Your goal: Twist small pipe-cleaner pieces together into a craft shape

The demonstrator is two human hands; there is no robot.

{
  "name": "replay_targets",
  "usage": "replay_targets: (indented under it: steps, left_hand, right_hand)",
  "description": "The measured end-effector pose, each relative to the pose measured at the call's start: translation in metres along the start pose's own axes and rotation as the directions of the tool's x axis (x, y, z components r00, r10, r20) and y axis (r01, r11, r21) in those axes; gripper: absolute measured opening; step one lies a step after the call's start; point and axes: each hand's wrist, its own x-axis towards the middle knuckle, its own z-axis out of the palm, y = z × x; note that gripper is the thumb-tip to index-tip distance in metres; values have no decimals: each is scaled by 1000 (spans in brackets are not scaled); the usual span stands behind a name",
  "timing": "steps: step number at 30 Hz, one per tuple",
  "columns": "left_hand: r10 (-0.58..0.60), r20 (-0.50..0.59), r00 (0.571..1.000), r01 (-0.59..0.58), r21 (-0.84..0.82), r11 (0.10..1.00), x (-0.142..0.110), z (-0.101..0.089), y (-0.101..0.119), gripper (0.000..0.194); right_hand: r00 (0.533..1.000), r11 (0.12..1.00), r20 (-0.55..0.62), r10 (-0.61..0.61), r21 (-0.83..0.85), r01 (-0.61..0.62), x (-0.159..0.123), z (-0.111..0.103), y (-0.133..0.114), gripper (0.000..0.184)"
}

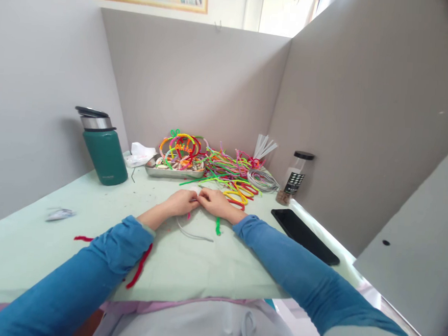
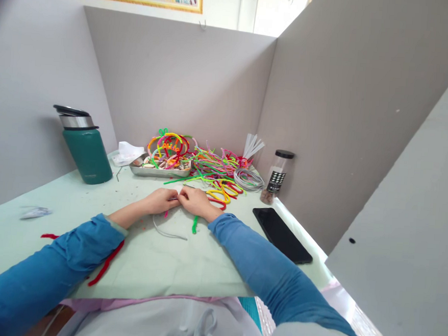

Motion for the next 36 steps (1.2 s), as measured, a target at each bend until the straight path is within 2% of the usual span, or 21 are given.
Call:
replay_targets:
  steps: [36]
  left_hand:
    - [-8, 6, 1000, 8, -11, 1000, 0, -1, 1, 29]
  right_hand:
    - [1000, 1000, -5, 10, 15, -10, 0, -2, -3, 14]
